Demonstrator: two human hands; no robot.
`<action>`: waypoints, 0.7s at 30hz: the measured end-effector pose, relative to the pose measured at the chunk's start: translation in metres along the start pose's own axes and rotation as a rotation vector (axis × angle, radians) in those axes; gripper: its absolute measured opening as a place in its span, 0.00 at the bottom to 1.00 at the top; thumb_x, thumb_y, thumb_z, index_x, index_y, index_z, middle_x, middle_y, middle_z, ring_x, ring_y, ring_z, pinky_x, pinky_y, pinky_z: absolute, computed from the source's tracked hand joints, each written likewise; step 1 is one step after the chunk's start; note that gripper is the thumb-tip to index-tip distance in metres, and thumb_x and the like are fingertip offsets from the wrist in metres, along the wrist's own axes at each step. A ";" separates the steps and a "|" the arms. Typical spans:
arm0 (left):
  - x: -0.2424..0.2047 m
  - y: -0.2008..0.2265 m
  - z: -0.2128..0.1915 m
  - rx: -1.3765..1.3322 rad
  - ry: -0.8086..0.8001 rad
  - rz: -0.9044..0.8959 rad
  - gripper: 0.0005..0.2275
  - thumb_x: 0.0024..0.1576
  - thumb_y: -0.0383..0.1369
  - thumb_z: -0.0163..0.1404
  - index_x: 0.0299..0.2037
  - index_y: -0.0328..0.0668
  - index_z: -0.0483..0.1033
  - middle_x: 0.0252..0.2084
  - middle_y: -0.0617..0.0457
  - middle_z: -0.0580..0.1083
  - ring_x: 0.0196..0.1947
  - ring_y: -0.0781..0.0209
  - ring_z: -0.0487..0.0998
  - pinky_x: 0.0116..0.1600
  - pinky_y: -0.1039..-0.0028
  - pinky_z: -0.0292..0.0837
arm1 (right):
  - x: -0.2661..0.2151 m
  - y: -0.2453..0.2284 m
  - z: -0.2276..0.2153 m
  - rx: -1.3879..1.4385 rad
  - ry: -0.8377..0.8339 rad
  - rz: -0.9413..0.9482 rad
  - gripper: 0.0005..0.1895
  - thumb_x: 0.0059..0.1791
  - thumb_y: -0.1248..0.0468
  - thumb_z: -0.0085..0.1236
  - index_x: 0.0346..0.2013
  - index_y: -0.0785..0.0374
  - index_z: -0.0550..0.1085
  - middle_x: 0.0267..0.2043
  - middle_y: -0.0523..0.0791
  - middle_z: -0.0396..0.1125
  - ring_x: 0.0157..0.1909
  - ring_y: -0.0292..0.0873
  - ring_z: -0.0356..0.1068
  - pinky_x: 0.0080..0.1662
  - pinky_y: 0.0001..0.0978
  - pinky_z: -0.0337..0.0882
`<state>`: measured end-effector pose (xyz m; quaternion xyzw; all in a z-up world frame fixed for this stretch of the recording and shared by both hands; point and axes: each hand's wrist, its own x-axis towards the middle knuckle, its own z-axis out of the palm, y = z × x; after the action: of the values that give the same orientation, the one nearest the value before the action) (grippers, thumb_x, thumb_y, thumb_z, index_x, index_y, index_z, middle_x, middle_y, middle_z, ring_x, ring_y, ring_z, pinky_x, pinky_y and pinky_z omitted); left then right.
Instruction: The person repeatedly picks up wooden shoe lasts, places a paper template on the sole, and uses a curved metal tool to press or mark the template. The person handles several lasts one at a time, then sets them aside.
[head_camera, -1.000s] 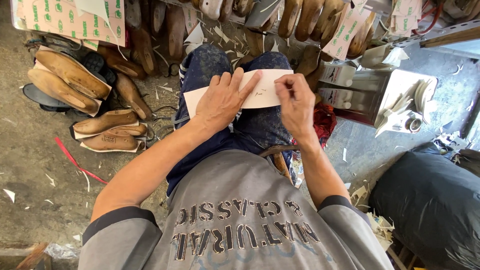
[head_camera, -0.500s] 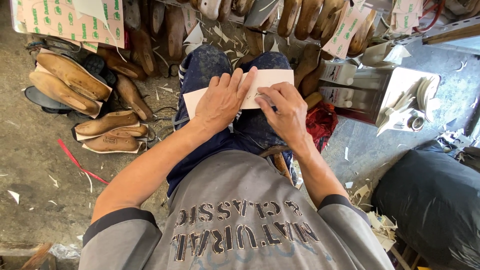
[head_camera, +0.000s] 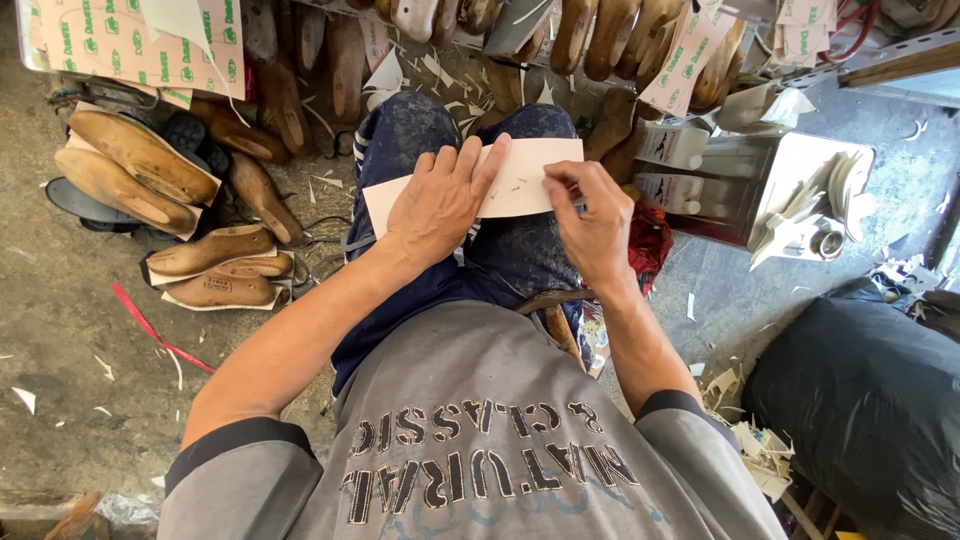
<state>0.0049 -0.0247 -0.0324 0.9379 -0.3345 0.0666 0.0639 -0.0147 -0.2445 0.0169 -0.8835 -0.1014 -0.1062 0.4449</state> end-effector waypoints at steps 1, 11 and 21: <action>0.000 0.000 0.000 -0.010 -0.012 0.000 0.35 0.57 0.28 0.45 0.77 0.38 0.45 0.57 0.37 0.65 0.40 0.49 0.67 0.44 0.62 0.61 | -0.001 -0.002 0.003 -0.005 0.003 -0.001 0.05 0.54 0.69 0.62 0.45 0.62 0.78 0.35 0.46 0.73 0.34 0.43 0.74 0.37 0.31 0.73; -0.001 0.000 -0.002 -0.008 -0.043 -0.004 0.38 0.55 0.29 0.48 0.77 0.39 0.45 0.56 0.38 0.65 0.39 0.49 0.67 0.43 0.62 0.60 | 0.003 -0.012 0.012 -0.119 0.004 -0.151 0.17 0.52 0.72 0.64 0.56 0.64 0.75 0.37 0.46 0.75 0.36 0.43 0.74 0.39 0.32 0.74; 0.000 0.001 -0.004 0.019 0.041 0.015 0.35 0.53 0.30 0.50 0.74 0.36 0.54 0.55 0.37 0.66 0.37 0.49 0.67 0.42 0.61 0.62 | 0.003 0.016 0.028 -0.459 -0.015 -0.513 0.11 0.55 0.66 0.55 0.51 0.57 0.80 0.30 0.42 0.73 0.29 0.39 0.70 0.33 0.27 0.72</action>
<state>0.0037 -0.0247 -0.0280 0.9344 -0.3394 0.0894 0.0613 -0.0050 -0.2312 -0.0107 -0.9070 -0.2969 -0.2283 0.1924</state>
